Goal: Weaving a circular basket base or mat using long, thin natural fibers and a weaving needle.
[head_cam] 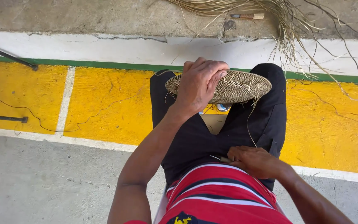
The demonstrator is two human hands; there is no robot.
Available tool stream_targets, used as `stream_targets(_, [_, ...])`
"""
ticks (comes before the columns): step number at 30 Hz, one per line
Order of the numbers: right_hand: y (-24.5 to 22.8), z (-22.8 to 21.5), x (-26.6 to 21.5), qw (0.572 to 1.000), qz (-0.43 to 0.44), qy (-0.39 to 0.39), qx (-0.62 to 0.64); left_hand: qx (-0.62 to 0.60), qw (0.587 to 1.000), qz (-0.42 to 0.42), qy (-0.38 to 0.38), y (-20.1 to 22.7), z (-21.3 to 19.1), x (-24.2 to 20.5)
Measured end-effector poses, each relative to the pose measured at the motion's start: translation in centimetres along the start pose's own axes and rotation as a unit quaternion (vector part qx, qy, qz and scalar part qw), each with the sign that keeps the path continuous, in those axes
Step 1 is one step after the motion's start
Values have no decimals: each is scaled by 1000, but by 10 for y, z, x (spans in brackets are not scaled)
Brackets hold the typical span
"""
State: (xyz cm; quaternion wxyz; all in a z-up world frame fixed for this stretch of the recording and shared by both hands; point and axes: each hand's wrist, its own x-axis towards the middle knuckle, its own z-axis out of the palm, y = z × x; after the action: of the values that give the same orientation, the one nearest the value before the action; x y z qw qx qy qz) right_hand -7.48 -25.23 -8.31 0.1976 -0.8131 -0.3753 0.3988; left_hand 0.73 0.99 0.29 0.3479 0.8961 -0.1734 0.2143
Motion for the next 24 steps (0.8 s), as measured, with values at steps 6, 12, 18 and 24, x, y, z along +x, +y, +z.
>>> stream_targets(6, [-3, -29, -9, 958, -11, 138, 253, -8, 1000, -11, 10, 9, -2, -4])
stream_targets(12, [-48, -72, -1, 850, -15, 469, 241, -5, 1000, -12, 23, 14, -1, -8])
stream_targets(18, [-55, -74, 10, 829, -44, 461, 314, -10, 999, -6, 33, 13, 1, -14])
stream_targets(24, [-60, -70, 7, 807, -36, 443, 389, 20, 999, 9, 31, 19, -1, -16])
